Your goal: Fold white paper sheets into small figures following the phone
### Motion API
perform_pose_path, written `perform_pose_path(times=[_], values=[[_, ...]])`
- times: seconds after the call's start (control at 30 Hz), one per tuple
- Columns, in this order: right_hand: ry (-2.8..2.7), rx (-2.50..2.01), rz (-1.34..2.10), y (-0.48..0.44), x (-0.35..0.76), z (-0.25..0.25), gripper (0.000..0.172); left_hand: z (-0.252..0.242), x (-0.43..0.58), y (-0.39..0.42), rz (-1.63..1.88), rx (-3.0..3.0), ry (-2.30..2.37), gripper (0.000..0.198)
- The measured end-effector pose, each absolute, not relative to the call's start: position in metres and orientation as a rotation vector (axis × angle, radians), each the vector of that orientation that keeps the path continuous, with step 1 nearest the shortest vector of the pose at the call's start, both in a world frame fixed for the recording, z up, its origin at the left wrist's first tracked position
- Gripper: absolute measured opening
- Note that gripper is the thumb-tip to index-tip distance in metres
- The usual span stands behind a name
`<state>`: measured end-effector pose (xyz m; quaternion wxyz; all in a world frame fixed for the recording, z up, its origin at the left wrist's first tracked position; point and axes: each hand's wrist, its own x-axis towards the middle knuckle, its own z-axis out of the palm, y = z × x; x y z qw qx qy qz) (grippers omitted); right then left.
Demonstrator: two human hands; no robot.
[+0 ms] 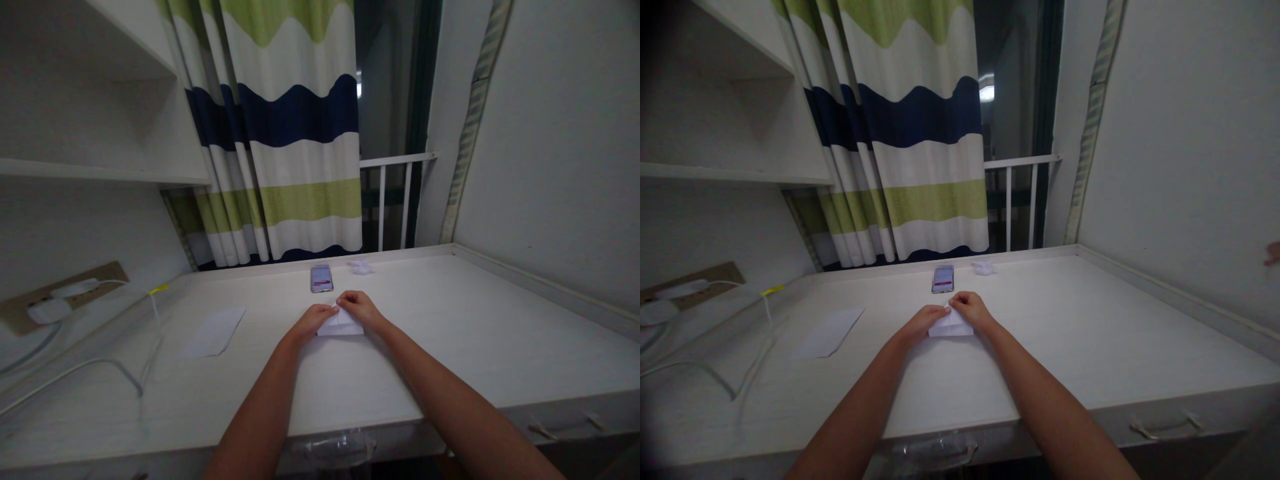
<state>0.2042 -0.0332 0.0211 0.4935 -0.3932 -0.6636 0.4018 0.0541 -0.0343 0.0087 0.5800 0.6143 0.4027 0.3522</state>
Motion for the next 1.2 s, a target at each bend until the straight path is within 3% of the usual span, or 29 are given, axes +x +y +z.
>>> perform_pose_path(times=[0.63,1.2], values=[[-1.714,-0.949,0.83,-0.0328,0.201,0.016,0.021,0.0147,0.0545,-0.0396,0.735,1.528,0.953,0.04],[-1.629,-0.941,0.933,-0.0329,0.202,0.0178,0.025,0.0176,0.0566,-0.0409,0.784,1.623,1.049,0.043]])
